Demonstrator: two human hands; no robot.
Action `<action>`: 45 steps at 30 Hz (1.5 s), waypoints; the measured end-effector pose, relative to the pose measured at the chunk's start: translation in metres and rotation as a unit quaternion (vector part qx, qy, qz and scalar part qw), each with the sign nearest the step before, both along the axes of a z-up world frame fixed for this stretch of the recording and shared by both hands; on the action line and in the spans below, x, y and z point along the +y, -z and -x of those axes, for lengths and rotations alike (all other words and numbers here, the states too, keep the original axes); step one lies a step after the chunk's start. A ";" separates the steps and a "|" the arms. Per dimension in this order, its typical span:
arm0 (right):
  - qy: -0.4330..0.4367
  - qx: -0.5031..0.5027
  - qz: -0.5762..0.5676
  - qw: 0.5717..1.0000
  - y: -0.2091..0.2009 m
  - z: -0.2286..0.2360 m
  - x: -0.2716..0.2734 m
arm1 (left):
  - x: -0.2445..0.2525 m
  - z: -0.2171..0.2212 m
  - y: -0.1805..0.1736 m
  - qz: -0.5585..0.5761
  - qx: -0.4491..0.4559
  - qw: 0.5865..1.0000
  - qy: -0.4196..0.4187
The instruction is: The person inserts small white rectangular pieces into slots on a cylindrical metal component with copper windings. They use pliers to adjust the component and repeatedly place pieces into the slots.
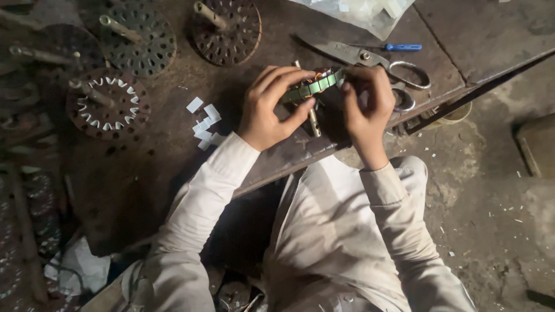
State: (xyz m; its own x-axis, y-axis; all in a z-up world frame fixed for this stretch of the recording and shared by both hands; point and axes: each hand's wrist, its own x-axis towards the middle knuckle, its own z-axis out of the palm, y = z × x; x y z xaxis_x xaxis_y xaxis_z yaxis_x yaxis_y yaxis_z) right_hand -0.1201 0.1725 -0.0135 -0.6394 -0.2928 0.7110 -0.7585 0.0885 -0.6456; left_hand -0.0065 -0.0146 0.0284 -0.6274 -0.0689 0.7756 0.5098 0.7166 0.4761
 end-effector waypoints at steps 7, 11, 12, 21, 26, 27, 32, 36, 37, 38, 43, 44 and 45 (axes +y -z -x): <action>-0.140 0.123 -0.023 0.982 -0.001 -0.008 0.005 | -0.009 0.006 0.005 -0.045 -0.028 0.997 0.059; -0.145 0.144 -0.027 0.979 -0.005 -0.011 0.002 | -0.010 0.006 0.008 -0.042 -0.024 0.997 0.068; -0.143 0.150 -0.023 0.978 -0.006 -0.010 0.002 | -0.010 0.007 0.008 -0.040 -0.021 0.997 0.067; -0.143 0.129 -0.074 0.978 -0.002 -0.005 0.006 | -0.007 0.005 0.009 -0.059 -0.038 0.995 0.076; -0.138 0.166 -0.084 0.973 -0.004 -0.005 0.007 | -0.008 0.006 0.008 -0.039 -0.033 0.996 0.067; -0.136 0.174 -0.088 0.971 -0.004 -0.004 0.007 | -0.008 0.007 0.008 -0.034 -0.030 0.997 0.064; -0.121 0.164 -0.077 0.976 -0.001 -0.005 0.008 | -0.007 0.005 0.010 -0.035 -0.022 0.998 0.052; -0.017 0.157 -0.048 0.986 -0.002 -0.020 0.022 | -0.004 0.005 0.010 -0.004 0.003 1.000 0.021; 0.033 0.157 -0.090 0.983 -0.004 -0.020 0.027 | -0.003 0.006 0.009 0.009 0.013 1.000 0.009; 0.078 0.159 -0.133 0.975 -0.009 -0.017 0.032 | -0.003 0.007 0.009 0.004 0.009 1.000 0.012; 0.099 0.149 -0.315 0.932 -0.025 0.009 0.045 | -0.002 0.005 0.012 -0.017 0.004 0.999 0.027; 0.093 0.159 -0.323 0.928 -0.027 0.014 0.043 | -0.003 0.006 0.012 -0.015 0.004 0.999 0.028; 0.087 0.169 -0.332 0.924 -0.029 0.018 0.041 | -0.004 0.006 0.011 -0.013 0.004 0.999 0.029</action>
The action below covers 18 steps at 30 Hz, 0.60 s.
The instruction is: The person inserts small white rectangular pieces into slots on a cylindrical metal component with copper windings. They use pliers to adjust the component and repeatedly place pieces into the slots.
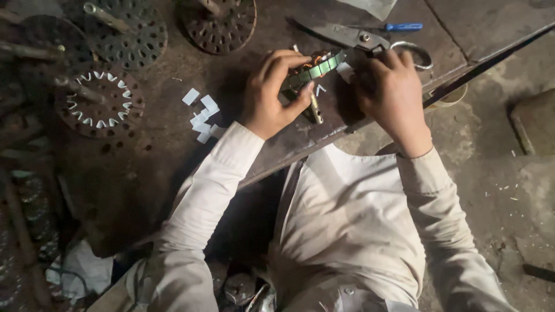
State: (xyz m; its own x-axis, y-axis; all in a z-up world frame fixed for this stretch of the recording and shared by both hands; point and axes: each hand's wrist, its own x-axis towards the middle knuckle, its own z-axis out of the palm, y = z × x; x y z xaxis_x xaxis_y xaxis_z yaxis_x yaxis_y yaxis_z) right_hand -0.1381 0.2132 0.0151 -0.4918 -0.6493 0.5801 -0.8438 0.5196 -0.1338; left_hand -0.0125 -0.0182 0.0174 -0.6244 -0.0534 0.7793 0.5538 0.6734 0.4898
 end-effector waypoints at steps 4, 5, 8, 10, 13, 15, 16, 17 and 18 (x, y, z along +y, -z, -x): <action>-0.017 -0.039 0.015 0.999 0.000 0.003 -0.008 | 0.001 -0.001 -0.001 -0.005 0.005 1.000 0.000; -0.021 -0.050 0.026 0.998 0.001 0.003 -0.011 | 0.001 -0.001 -0.001 -0.005 0.006 1.000 0.000; -0.010 -0.061 0.023 0.998 0.001 0.010 -0.011 | 0.002 0.000 0.000 -0.007 0.006 1.000 -0.001; -0.014 -0.121 0.040 0.992 0.002 0.015 -0.008 | 0.002 0.001 0.000 -0.009 0.002 1.000 -0.001; -0.045 -0.259 0.103 0.959 0.002 0.021 -0.002 | 0.001 0.001 0.001 -0.008 0.009 1.000 0.007; -0.065 -0.296 0.131 0.944 0.001 0.022 0.002 | 0.001 0.002 0.001 -0.009 0.007 1.000 0.007; -0.069 -0.341 0.152 0.925 0.001 0.021 0.003 | 0.001 0.002 0.001 -0.010 0.006 1.000 0.006; -0.073 -0.386 0.172 0.903 -0.001 0.021 0.006 | 0.001 0.002 0.001 -0.007 0.009 1.000 0.003; -0.078 -0.430 0.191 0.879 -0.003 0.021 0.009 | 0.001 0.003 0.001 -0.003 0.012 1.000 -0.001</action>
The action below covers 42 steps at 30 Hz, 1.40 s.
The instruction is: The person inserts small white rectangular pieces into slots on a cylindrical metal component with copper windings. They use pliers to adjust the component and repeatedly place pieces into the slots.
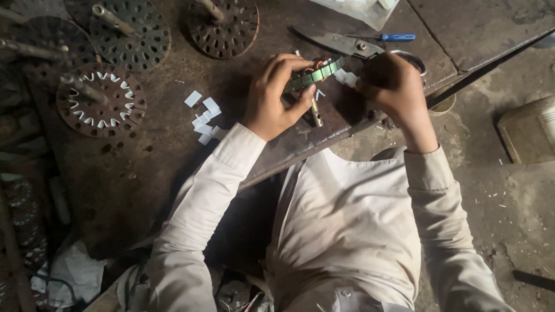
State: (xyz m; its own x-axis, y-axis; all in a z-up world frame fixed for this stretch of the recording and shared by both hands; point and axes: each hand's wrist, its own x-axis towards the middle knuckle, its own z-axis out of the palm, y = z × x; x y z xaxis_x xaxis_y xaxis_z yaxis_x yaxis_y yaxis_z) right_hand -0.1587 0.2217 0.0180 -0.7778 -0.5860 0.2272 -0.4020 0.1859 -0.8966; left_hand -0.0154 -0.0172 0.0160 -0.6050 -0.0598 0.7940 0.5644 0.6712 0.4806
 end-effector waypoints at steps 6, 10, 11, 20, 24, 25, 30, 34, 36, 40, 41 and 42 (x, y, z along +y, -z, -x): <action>-0.045 -0.063 0.022 0.997 -0.009 0.001 0.004 | 0.001 -0.001 0.000 -0.003 0.001 1.000 0.000; -0.072 -0.112 0.061 0.989 -0.014 -0.003 0.011 | 0.001 -0.001 -0.001 -0.009 -0.004 1.000 0.003; -0.086 -0.100 0.062 0.989 -0.014 -0.004 0.011 | 0.001 -0.001 -0.001 -0.009 -0.004 1.000 0.004; -0.033 0.031 -0.034 0.998 -0.016 -0.008 0.006 | 0.002 -0.002 0.002 -0.011 -0.015 1.000 -0.004; -0.035 0.258 -0.143 0.955 -0.020 -0.018 -0.002 | 0.001 0.001 0.001 -0.007 -0.004 1.000 -0.001; -0.055 0.274 -0.150 0.948 -0.020 -0.020 -0.005 | 0.001 0.001 0.001 -0.005 0.000 1.000 -0.001; -0.137 0.374 -0.179 0.900 -0.021 -0.014 -0.017 | 0.000 0.000 0.002 -0.004 -0.002 1.000 -0.006; -0.151 0.378 -0.198 0.892 -0.023 -0.010 -0.016 | 0.002 -0.002 0.000 -0.015 -0.012 1.000 -0.001; -0.165 0.360 -0.170 0.903 -0.022 -0.009 -0.015 | 0.002 -0.002 -0.002 -0.007 -0.002 1.000 -0.003; -0.140 0.370 -0.180 0.901 -0.014 -0.004 -0.010 | 0.001 -0.002 -0.003 -0.001 0.008 1.000 -0.006; -0.143 0.370 -0.176 0.901 -0.012 -0.003 -0.009 | 0.002 -0.002 -0.003 -0.006 0.006 1.000 -0.001; -0.145 0.371 -0.173 0.901 -0.011 0.000 -0.008 | 0.002 -0.001 -0.003 -0.012 0.004 1.000 0.004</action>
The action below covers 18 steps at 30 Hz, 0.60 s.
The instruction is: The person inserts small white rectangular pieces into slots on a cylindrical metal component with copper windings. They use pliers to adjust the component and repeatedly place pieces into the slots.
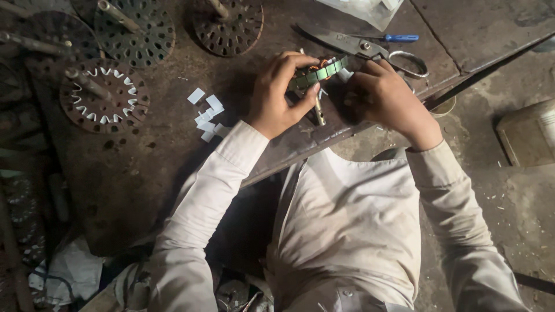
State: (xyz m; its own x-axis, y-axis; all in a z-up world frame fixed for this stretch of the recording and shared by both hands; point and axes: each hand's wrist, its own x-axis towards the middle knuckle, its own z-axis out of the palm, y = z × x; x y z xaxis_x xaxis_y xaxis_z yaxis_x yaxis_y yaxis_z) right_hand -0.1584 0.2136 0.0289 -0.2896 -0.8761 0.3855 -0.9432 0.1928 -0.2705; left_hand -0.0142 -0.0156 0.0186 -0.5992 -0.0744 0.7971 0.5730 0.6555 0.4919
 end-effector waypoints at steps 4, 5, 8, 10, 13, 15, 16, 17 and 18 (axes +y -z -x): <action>-0.011 0.010 0.002 1.000 -0.002 0.003 -0.001 | 0.000 -0.001 0.000 -0.031 -0.045 0.998 0.015; -0.011 0.023 0.002 1.000 -0.005 0.001 -0.002 | 0.000 -0.001 -0.001 -0.018 -0.027 0.999 0.010; 0.037 -0.101 0.025 0.994 -0.020 -0.016 -0.001 | 0.000 -0.001 -0.001 0.003 0.002 1.000 0.002; 0.047 -0.226 0.085 0.969 -0.037 -0.027 -0.002 | -0.001 0.000 0.003 -0.005 -0.002 1.000 0.004; -0.005 -0.345 0.210 0.915 -0.066 -0.039 -0.014 | -0.005 0.002 0.012 -0.018 -0.021 1.000 0.015; -0.056 -0.350 0.270 0.895 -0.079 -0.043 -0.039 | -0.013 0.003 0.018 -0.149 -0.084 0.978 0.117; -0.078 -0.407 0.292 0.862 -0.082 -0.044 -0.056 | -0.016 0.004 0.021 -0.212 -0.114 0.956 0.168; -0.102 -0.463 0.310 0.824 -0.082 -0.044 -0.076 | -0.020 0.008 0.022 -0.293 -0.097 0.934 0.181; -0.126 -0.518 0.326 0.781 -0.083 -0.042 -0.092 | -0.023 0.014 0.023 -0.371 -0.079 0.905 0.193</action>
